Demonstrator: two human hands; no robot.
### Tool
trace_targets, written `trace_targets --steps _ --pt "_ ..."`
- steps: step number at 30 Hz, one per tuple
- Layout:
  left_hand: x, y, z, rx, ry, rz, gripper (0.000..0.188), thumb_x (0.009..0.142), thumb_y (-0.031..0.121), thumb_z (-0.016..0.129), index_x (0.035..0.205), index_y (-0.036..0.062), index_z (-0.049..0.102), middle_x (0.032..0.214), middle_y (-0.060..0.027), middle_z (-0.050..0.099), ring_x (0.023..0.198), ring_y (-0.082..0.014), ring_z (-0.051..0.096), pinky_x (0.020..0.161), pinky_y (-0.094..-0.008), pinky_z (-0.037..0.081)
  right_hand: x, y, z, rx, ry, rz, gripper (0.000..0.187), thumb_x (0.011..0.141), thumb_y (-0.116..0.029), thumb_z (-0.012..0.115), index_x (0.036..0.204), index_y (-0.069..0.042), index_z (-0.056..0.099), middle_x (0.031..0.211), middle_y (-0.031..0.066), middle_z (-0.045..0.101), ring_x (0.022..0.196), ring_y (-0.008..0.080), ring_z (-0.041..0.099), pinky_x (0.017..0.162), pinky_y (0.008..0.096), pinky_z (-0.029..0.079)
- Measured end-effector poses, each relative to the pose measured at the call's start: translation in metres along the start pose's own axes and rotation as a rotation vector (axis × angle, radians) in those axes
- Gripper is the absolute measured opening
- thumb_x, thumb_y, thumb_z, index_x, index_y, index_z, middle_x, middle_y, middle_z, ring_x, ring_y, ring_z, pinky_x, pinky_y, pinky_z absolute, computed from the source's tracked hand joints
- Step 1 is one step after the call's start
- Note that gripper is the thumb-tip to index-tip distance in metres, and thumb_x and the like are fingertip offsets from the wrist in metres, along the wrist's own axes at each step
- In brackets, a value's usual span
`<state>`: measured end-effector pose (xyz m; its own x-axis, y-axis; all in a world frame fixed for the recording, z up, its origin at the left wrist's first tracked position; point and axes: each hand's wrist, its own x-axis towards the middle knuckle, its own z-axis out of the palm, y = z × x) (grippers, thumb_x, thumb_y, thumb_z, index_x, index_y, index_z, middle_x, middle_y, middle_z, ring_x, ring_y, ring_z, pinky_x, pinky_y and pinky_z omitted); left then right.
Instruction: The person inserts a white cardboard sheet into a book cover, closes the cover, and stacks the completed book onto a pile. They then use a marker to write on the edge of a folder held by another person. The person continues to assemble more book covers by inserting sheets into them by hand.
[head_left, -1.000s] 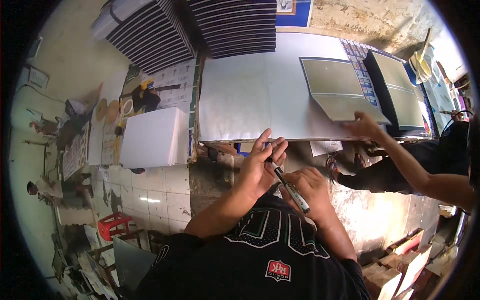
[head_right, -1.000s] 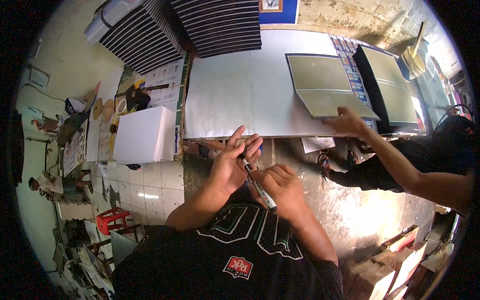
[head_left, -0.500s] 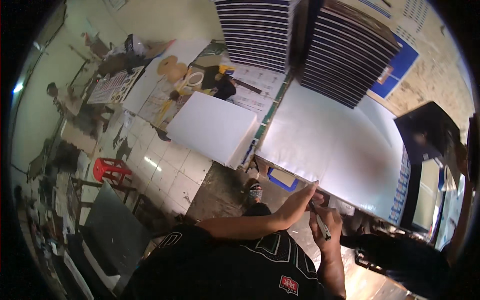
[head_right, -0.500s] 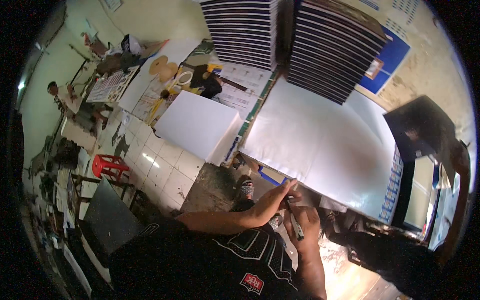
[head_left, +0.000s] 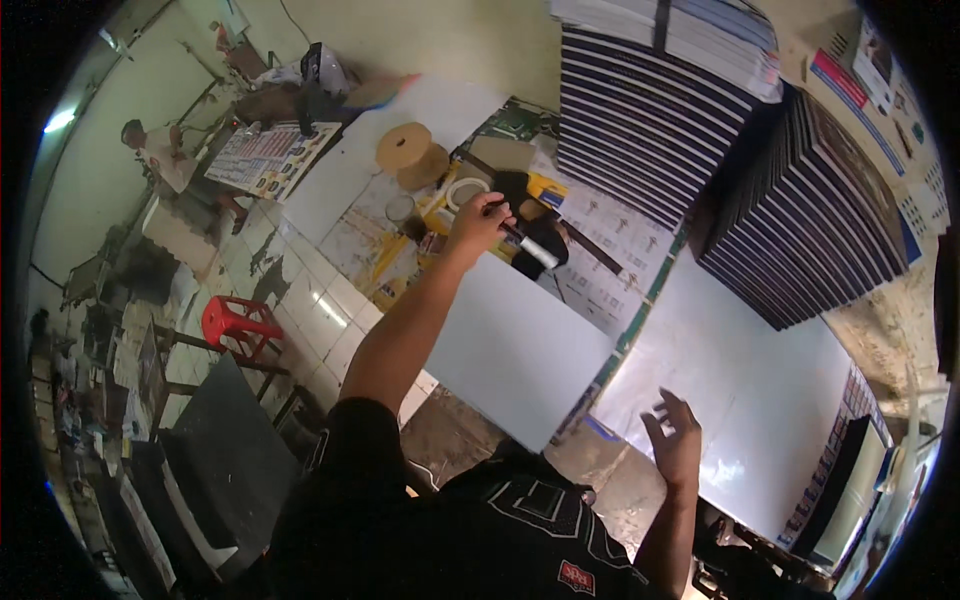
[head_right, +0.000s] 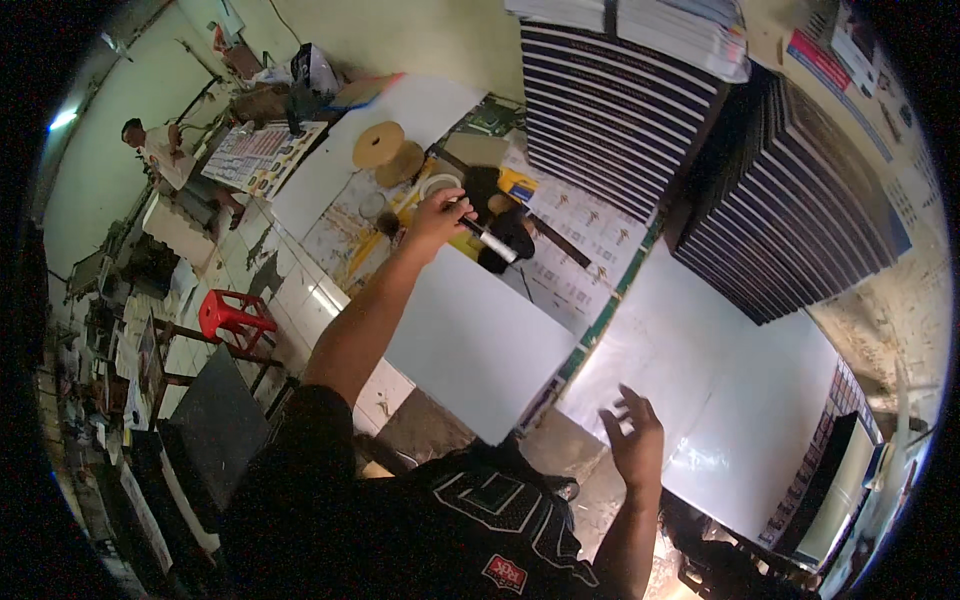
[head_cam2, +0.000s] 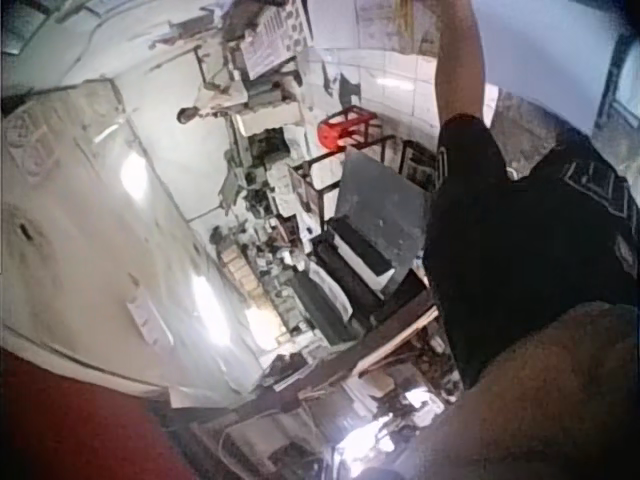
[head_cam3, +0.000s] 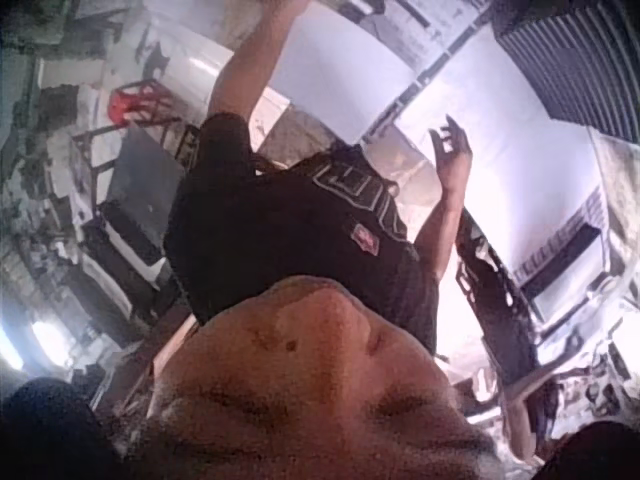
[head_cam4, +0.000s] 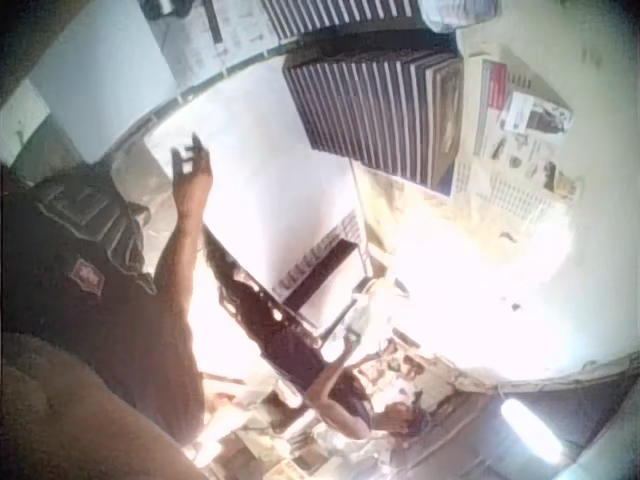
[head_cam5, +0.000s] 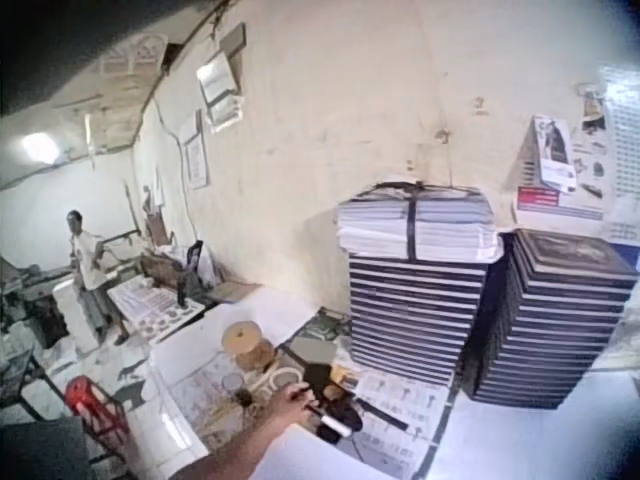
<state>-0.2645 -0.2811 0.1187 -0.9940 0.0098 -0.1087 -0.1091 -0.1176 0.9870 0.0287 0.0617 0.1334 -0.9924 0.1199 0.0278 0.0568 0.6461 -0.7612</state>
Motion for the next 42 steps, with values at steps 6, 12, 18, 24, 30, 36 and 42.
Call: trace_targets --steps 6,12,18,24,30,36,42 --pt "0.041 -0.018 -0.050 1.215 0.072 0.301 0.067 0.082 0.040 0.074 0.125 -0.0069 0.053 0.122 -0.0241 0.056 0.120 -0.0420 0.050 0.101 -0.0441 0.042 -0.036 0.074 0.002 -0.081 0.120 0.264 0.037 0.084 -0.010 0.071 0.117 0.003 0.061 0.089 0.0140 0.067 0.071 0.0220 0.063 0.063 0.0325 0.052" --pt "0.028 0.014 -0.118 1.290 0.661 -0.012 0.108 0.068 0.054 0.081 0.147 -0.0002 0.029 0.148 -0.0264 0.031 0.138 -0.0384 0.030 0.113 -0.0478 0.028 -0.101 0.120 -0.012 -0.191 0.196 0.583 0.036 0.085 -0.011 0.070 0.117 0.002 0.061 0.087 0.0154 0.067 0.074 0.0238 0.065 0.067 0.0341 0.053" --pt "0.079 -0.100 -0.306 0.639 -0.032 0.281 0.070 0.082 0.024 0.078 0.134 -0.0076 0.045 0.128 -0.0168 0.053 0.108 -0.0262 0.054 0.095 -0.0398 0.048 -0.079 0.136 -0.010 -0.245 0.182 0.498 0.041 0.085 -0.025 0.071 0.122 -0.009 0.063 0.110 0.0153 0.067 0.090 0.0264 0.066 0.079 0.0372 0.053" --pt "0.119 -0.097 -0.276 1.077 0.301 0.349 0.048 0.087 0.019 0.073 0.125 -0.0042 0.055 0.131 -0.0181 0.055 0.121 -0.0285 0.051 0.101 -0.0420 0.045 -0.082 0.117 -0.037 -0.180 0.268 0.611 0.036 0.086 -0.019 0.071 0.118 -0.002 0.063 0.093 0.0144 0.070 0.078 0.0249 0.068 0.071 0.0358 0.054" --pt "0.050 -0.009 -0.182 0.794 0.280 0.526 0.054 0.082 0.023 0.078 0.127 -0.0006 0.057 0.121 -0.0121 0.060 0.114 -0.0246 0.056 0.095 -0.0371 0.046 -0.119 0.145 -0.042 -0.183 0.317 0.670 0.034 0.085 -0.018 0.071 0.114 -0.001 0.065 0.090 0.0147 0.070 0.076 0.0256 0.069 0.069 0.0360 0.054" --pt "-0.047 0.082 -0.061 0.876 0.059 0.586 0.061 0.080 0.019 0.077 0.134 0.0059 0.052 0.134 -0.0135 0.053 0.127 -0.0268 0.047 0.103 -0.0429 0.045 -0.112 0.167 -0.054 -0.193 0.355 0.563 0.033 0.086 -0.019 0.068 0.114 -0.002 0.064 0.094 0.0153 0.070 0.080 0.0300 0.069 0.074 0.0386 0.054" --pt "-0.167 0.108 0.110 0.311 -0.444 0.533 0.067 0.069 0.029 0.084 0.124 0.0017 0.058 0.129 -0.0120 0.057 0.122 -0.0286 0.051 0.100 -0.0421 0.042 -0.087 0.215 -0.052 -0.222 0.491 0.408 0.038 0.085 -0.020 0.069 0.119 -0.005 0.062 0.119 0.0168 0.061 0.103 0.0331 0.061 0.087 0.0413 0.049"
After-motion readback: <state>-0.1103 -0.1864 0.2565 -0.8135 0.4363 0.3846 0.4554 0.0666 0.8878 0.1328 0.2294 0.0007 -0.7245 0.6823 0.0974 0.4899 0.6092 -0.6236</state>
